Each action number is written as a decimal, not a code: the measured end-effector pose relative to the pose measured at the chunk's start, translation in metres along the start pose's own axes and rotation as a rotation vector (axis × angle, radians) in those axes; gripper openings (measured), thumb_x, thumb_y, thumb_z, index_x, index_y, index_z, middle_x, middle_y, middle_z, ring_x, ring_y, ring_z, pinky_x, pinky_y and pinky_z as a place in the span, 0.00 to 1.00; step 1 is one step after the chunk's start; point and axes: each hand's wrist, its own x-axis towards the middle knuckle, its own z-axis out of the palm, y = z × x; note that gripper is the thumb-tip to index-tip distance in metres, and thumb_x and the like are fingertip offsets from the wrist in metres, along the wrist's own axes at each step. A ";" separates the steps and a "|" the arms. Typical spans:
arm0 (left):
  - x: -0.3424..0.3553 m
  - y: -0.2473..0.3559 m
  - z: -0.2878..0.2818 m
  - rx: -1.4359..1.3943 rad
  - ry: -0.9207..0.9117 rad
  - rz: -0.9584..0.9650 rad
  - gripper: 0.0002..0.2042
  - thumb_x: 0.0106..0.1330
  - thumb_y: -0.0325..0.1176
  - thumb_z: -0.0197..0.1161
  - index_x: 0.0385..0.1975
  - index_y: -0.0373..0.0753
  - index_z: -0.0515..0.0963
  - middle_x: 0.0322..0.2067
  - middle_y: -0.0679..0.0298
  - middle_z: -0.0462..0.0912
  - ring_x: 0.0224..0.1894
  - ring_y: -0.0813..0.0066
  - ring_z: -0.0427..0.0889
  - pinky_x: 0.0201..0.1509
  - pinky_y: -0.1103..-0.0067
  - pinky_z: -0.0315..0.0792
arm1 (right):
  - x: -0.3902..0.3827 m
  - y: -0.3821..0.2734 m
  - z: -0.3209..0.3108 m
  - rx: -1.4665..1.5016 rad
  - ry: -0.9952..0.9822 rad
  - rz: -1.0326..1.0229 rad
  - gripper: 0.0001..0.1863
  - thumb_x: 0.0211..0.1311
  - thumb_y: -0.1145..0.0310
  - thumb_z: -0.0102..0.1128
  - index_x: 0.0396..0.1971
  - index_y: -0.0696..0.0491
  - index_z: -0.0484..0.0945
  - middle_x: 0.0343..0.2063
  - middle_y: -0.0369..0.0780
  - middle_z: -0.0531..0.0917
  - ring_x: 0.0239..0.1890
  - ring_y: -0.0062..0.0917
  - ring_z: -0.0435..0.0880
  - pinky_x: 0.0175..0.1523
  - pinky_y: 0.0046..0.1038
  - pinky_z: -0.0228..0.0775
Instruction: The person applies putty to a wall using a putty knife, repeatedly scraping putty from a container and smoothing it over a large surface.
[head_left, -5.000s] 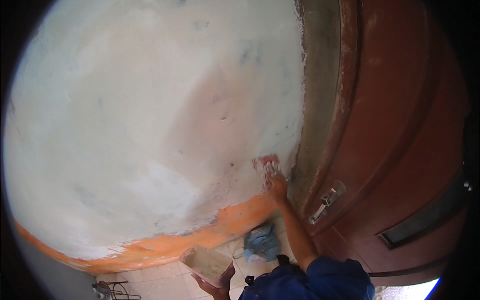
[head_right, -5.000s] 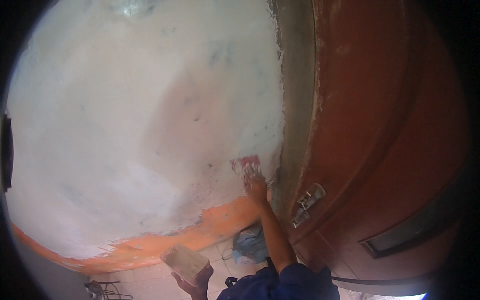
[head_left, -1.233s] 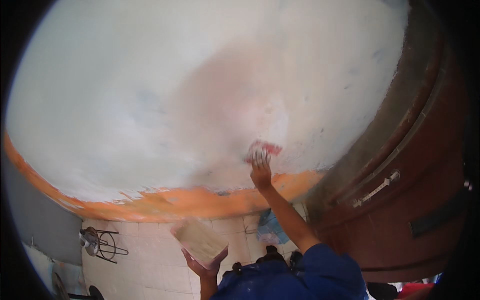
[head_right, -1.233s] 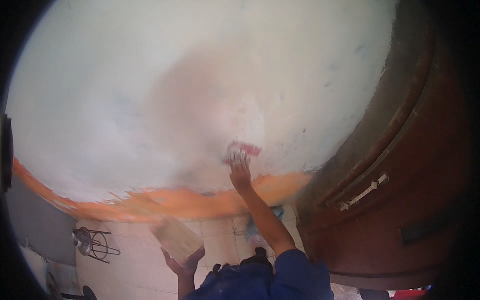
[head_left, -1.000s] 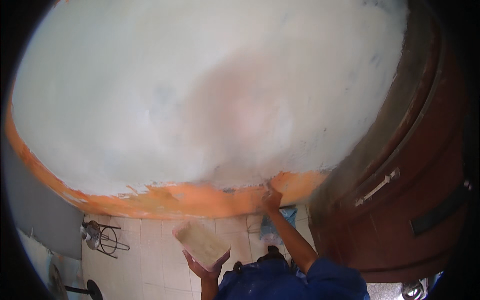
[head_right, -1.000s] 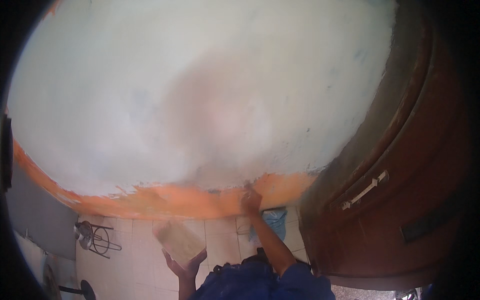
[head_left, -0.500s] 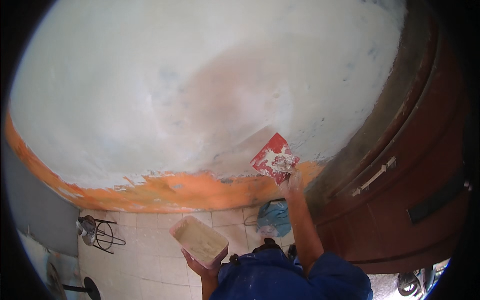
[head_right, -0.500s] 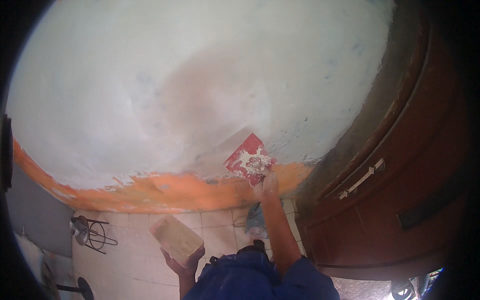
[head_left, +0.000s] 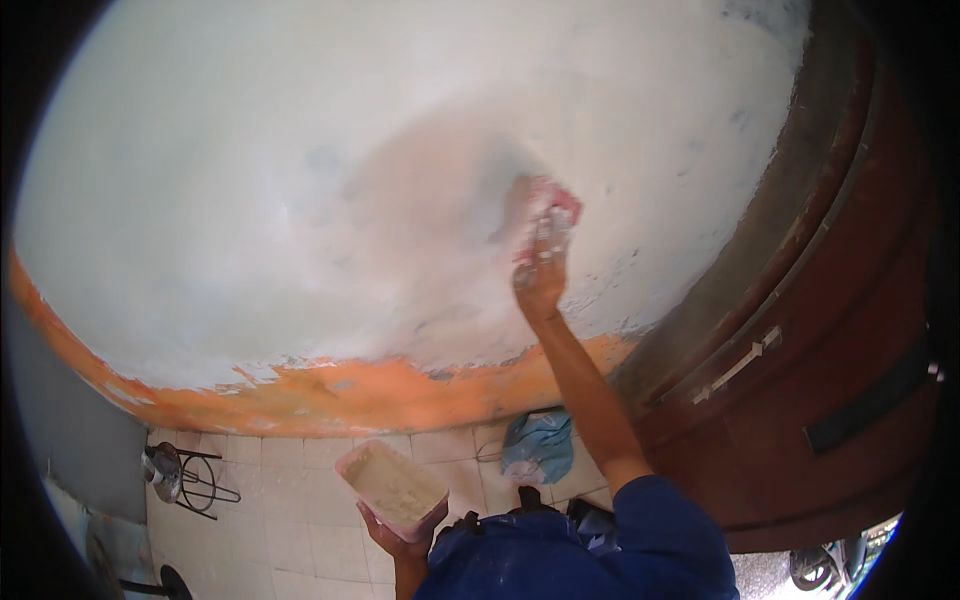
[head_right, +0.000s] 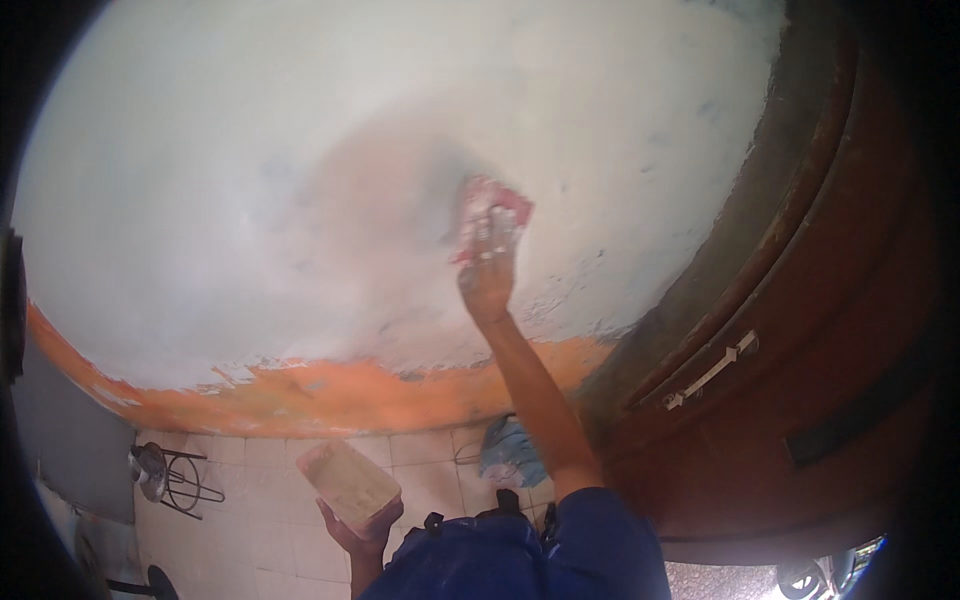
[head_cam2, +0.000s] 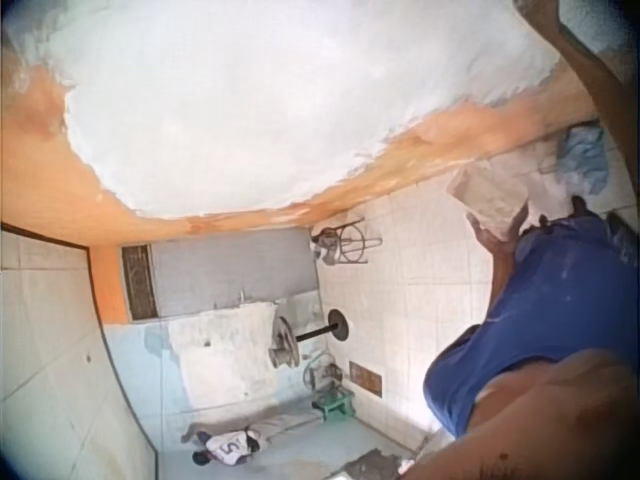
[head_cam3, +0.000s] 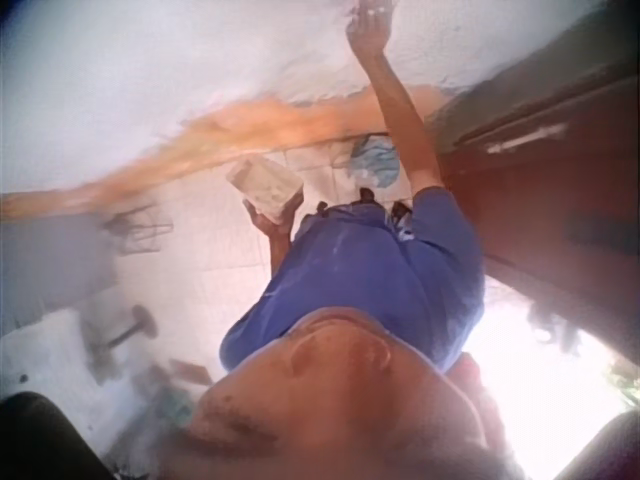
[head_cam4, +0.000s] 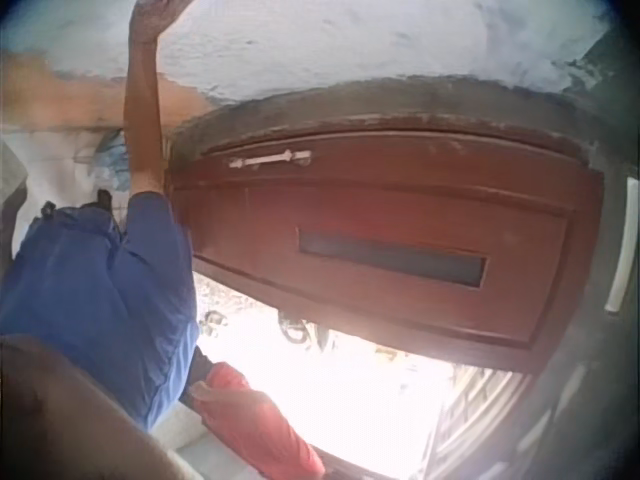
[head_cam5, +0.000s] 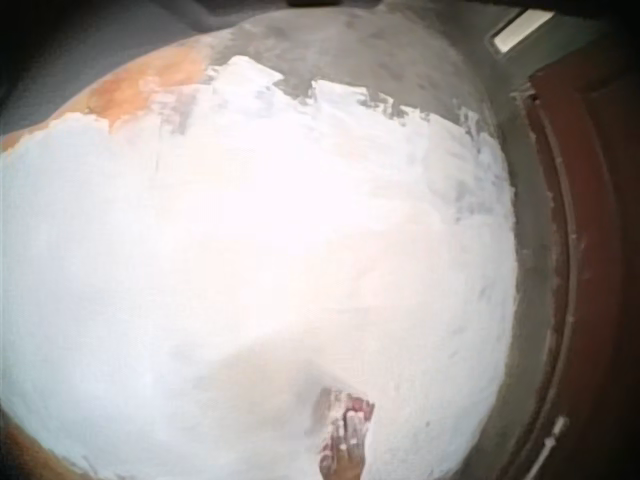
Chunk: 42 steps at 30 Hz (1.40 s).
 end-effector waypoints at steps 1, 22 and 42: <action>0.004 -0.002 0.000 -0.006 -0.001 -0.022 0.32 0.68 0.60 0.31 0.63 0.42 0.55 0.58 0.56 0.64 0.58 0.56 0.67 0.60 0.59 0.63 | -0.010 -0.003 0.012 -0.017 -0.051 -0.028 0.25 0.56 0.78 0.47 0.57 0.59 0.67 0.59 0.54 0.66 0.62 0.52 0.62 0.64 0.51 0.54; 0.094 -0.032 0.036 0.096 0.162 -0.061 0.31 0.69 0.58 0.33 0.62 0.41 0.55 0.57 0.57 0.65 0.57 0.56 0.67 0.59 0.59 0.64 | -0.093 0.037 0.076 -0.074 -0.227 -0.038 0.26 0.64 0.57 0.42 0.51 0.63 0.72 0.55 0.57 0.69 0.60 0.57 0.64 0.62 0.53 0.53; 0.120 -0.047 0.104 0.150 0.322 0.119 0.28 0.69 0.56 0.35 0.57 0.39 0.59 0.50 0.57 0.70 0.49 0.60 0.74 0.49 0.64 0.73 | -0.230 0.088 0.071 0.071 -0.664 0.140 0.23 0.54 0.73 0.56 0.53 0.56 0.70 0.54 0.50 0.70 0.58 0.47 0.68 0.60 0.50 0.60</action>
